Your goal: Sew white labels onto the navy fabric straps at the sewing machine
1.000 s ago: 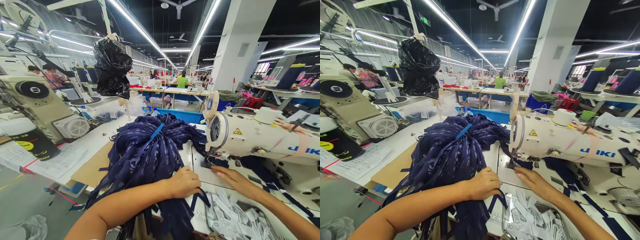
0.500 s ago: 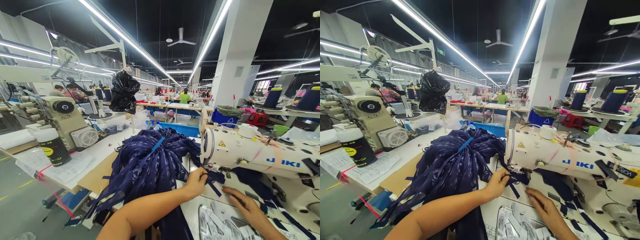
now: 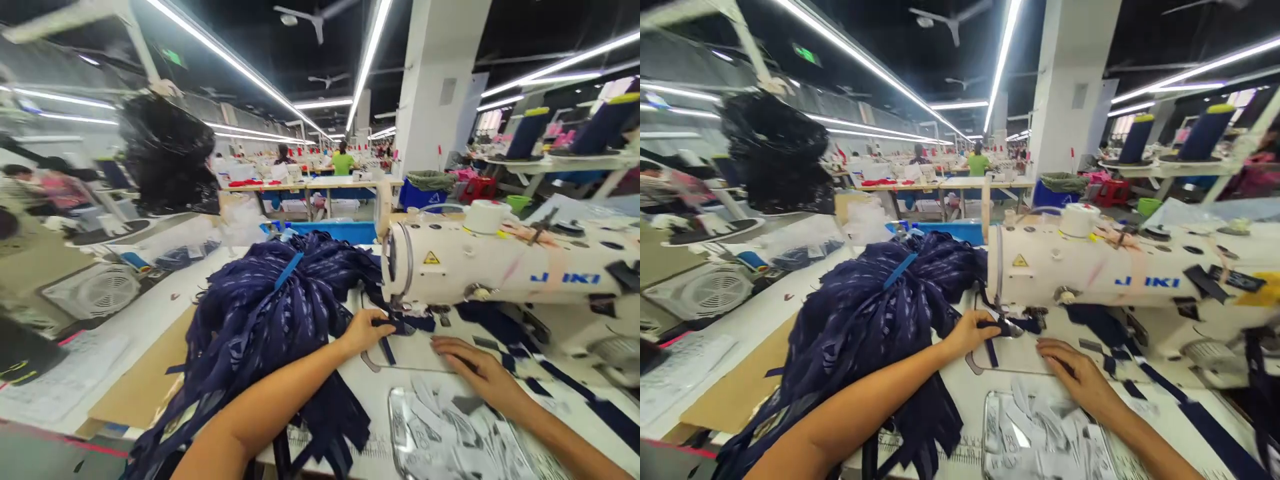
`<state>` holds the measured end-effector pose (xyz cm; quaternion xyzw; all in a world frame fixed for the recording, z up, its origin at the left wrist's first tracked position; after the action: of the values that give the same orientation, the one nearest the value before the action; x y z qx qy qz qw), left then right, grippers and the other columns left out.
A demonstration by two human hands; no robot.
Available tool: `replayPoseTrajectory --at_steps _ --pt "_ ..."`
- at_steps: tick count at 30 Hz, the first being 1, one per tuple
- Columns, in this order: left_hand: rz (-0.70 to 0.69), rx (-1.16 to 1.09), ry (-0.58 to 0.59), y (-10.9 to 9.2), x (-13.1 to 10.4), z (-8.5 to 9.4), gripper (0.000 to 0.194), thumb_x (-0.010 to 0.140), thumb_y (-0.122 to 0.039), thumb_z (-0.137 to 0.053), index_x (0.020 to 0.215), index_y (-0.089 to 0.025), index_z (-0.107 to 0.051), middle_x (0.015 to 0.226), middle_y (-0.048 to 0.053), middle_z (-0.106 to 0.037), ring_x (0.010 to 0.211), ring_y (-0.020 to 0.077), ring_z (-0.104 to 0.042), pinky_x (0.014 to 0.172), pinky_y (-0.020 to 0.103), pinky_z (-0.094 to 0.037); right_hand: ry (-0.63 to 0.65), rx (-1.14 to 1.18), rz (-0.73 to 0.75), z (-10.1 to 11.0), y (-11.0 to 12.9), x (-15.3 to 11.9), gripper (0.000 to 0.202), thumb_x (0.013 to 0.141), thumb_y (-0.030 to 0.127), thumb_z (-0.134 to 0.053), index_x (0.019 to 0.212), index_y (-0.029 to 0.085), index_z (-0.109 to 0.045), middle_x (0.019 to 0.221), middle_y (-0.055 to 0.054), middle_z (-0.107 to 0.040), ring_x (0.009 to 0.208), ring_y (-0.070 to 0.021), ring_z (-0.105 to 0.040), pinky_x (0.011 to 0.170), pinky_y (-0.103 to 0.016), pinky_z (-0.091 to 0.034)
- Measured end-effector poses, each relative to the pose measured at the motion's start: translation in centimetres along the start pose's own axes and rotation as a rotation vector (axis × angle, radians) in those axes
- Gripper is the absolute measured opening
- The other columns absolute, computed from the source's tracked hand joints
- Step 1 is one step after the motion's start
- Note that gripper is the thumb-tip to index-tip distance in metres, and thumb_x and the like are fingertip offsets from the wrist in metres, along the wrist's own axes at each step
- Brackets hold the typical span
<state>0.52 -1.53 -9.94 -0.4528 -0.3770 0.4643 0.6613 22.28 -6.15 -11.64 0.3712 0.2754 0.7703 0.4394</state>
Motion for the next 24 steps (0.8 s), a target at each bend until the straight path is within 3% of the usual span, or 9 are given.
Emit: replayPoseTrajectory --at_steps 4,8,12,16,19,22,24 --pt "-0.073 0.100 -0.049 -0.6 -0.2 0.0 0.013 0.067 -0.025 -0.058 0.059 -0.014 -0.056 0.055 -0.004 -0.049 0.054 0.0093 -0.044 0.055 0.021 -0.034 -0.018 0.020 0.005 0.5 0.6 0.3 0.030 0.080 0.043 -0.047 0.086 0.021 -0.066 0.100 -0.009 -0.065 0.099 -0.0225 -0.057 0.092 -0.039 -0.042" --pt "-0.066 0.168 -0.045 -1.1 -1.0 -0.1 0.016 0.069 -0.029 -0.055 0.064 -0.014 -0.060 0.057 -0.002 -0.053 0.055 0.0108 -0.046 0.054 0.022 -0.035 -0.005 0.096 -0.101 1.3 1.2 0.9 0.029 0.077 0.043 -0.050 0.088 0.019 -0.064 0.099 -0.007 -0.064 0.096 -0.0211 -0.057 0.090 -0.039 -0.042" --pt "-0.027 0.201 -0.023 -1.9 -2.2 -0.1 0.019 0.069 -0.031 -0.054 0.069 -0.014 -0.062 0.057 -0.002 -0.053 0.049 0.0091 -0.044 0.049 0.020 -0.033 -0.030 0.122 -0.171 2.3 2.3 0.6 0.023 0.073 0.041 -0.054 0.072 0.018 -0.058 0.083 -0.005 -0.064 0.081 -0.0182 -0.058 0.080 -0.036 -0.044" --pt "-0.017 0.236 -0.002 -2.8 -3.2 -0.1 0.019 0.070 -0.032 -0.053 0.066 -0.015 -0.060 0.049 -0.005 -0.045 0.044 0.0072 -0.041 0.046 0.019 -0.031 -0.004 -0.055 -0.011 2.9 4.8 -1.0 0.016 0.077 0.030 -0.051 0.065 0.020 -0.051 0.076 -0.003 -0.058 0.075 -0.0156 -0.055 0.075 -0.032 -0.043" --pt "-0.038 0.247 0.007 -3.4 -3.6 -0.2 0.019 0.071 -0.032 -0.053 0.065 -0.014 -0.058 0.050 -0.005 -0.044 0.046 0.0073 -0.041 0.047 0.019 -0.031 0.115 -0.248 0.195 2.6 7.3 -2.3 0.010 0.081 0.021 -0.047 0.082 0.019 -0.056 0.088 -0.006 -0.057 0.083 -0.0170 -0.053 0.074 -0.031 -0.042" --pt "-0.067 0.251 0.010 -3.7 -3.8 -0.4 0.018 0.071 -0.030 -0.054 0.064 -0.014 -0.058 0.054 -0.005 -0.047 0.049 0.0075 -0.041 0.050 0.019 -0.032 0.259 -0.544 0.444 1.2 9.2 -3.3 0.030 0.080 0.006 -0.042 0.104 0.018 -0.054 0.108 -0.012 -0.054 0.093 -0.0209 -0.050 0.075 -0.035 -0.042" --pt "-0.070 0.249 0.019 -3.7 -3.9 -0.6 0.018 0.071 -0.030 -0.054 0.064 -0.013 -0.058 0.054 -0.005 -0.047 0.051 0.0078 -0.041 0.052 0.020 -0.033 0.306 -0.698 0.548 0.2 9.5 -3.4 0.036 0.077 0.000 -0.039 0.104 0.018 -0.056 0.117 -0.013 -0.050 0.096 -0.0224 -0.049 0.077 -0.038 -0.041"
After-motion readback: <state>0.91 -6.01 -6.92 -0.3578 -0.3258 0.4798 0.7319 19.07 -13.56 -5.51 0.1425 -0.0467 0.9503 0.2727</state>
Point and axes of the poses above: each hand's wrist, its own x-axis towards the middle knuckle, its own z-axis out of the back of the hand, y = z × x, the point moved 3 cm from there along x, towards the middle knuckle
